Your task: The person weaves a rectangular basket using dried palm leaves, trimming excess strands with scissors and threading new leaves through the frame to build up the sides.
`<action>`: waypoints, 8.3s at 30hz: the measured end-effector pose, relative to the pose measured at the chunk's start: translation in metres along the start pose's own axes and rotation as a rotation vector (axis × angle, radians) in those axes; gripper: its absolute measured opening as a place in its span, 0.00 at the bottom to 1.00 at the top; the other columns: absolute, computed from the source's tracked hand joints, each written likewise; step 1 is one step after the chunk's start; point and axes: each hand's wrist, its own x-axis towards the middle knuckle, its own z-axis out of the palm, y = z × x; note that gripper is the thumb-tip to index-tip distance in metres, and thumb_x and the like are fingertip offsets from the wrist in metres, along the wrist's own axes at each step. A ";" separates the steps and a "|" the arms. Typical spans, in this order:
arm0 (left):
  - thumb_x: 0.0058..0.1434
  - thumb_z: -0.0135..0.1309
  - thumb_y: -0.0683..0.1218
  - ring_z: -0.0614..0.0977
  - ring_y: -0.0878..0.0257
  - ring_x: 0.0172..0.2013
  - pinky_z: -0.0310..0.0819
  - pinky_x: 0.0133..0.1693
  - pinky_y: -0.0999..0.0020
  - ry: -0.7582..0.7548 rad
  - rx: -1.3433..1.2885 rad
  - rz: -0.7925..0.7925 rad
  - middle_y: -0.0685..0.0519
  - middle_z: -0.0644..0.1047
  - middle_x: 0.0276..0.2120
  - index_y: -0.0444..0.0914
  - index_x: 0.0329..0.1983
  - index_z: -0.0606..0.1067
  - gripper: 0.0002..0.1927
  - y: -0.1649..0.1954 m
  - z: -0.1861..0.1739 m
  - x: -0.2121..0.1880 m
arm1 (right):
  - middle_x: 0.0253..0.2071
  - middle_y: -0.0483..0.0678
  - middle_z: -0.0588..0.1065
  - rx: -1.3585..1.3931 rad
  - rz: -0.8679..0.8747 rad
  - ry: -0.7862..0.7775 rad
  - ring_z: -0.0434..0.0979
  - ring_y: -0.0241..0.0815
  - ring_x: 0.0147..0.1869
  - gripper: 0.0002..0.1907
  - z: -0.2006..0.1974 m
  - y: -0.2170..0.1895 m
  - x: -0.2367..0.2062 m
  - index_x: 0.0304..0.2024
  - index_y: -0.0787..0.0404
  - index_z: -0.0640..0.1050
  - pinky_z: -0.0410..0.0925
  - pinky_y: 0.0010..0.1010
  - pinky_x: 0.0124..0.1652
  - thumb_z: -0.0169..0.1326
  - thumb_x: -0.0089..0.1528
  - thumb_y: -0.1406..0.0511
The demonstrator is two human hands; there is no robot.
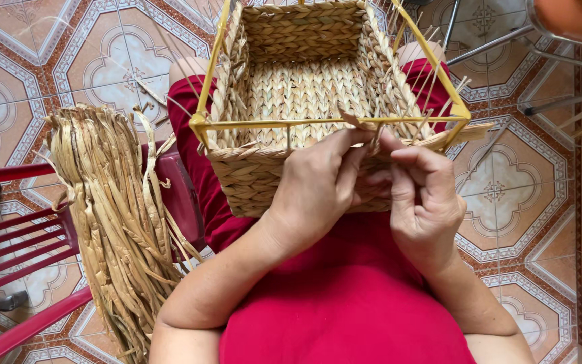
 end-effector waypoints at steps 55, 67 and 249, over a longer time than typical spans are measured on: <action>0.69 0.48 0.36 0.84 0.65 0.20 0.82 0.25 0.71 -0.260 -0.444 -0.343 0.46 0.81 0.44 0.32 0.55 0.75 0.13 0.005 -0.024 -0.006 | 0.43 0.41 0.71 0.174 -0.029 0.189 0.69 0.23 0.33 0.11 0.021 0.005 0.010 0.51 0.64 0.74 0.63 0.15 0.33 0.59 0.70 0.78; 0.69 0.46 0.36 0.85 0.65 0.21 0.82 0.26 0.72 -0.271 -0.491 -0.334 0.46 0.80 0.47 0.30 0.55 0.74 0.13 -0.001 -0.025 -0.008 | 0.38 0.46 0.74 -0.182 -0.081 0.086 0.76 0.29 0.35 0.07 0.009 -0.008 0.010 0.47 0.65 0.77 0.70 0.21 0.35 0.60 0.70 0.77; 0.70 0.53 0.44 0.85 0.65 0.42 0.82 0.42 0.68 -0.589 -0.031 -0.040 0.53 0.83 0.41 0.40 0.52 0.79 0.10 -0.034 -0.110 0.148 | 0.45 0.41 0.77 0.012 0.196 0.183 0.68 0.25 0.39 0.13 -0.079 0.002 0.058 0.58 0.60 0.78 0.62 0.16 0.38 0.56 0.71 0.65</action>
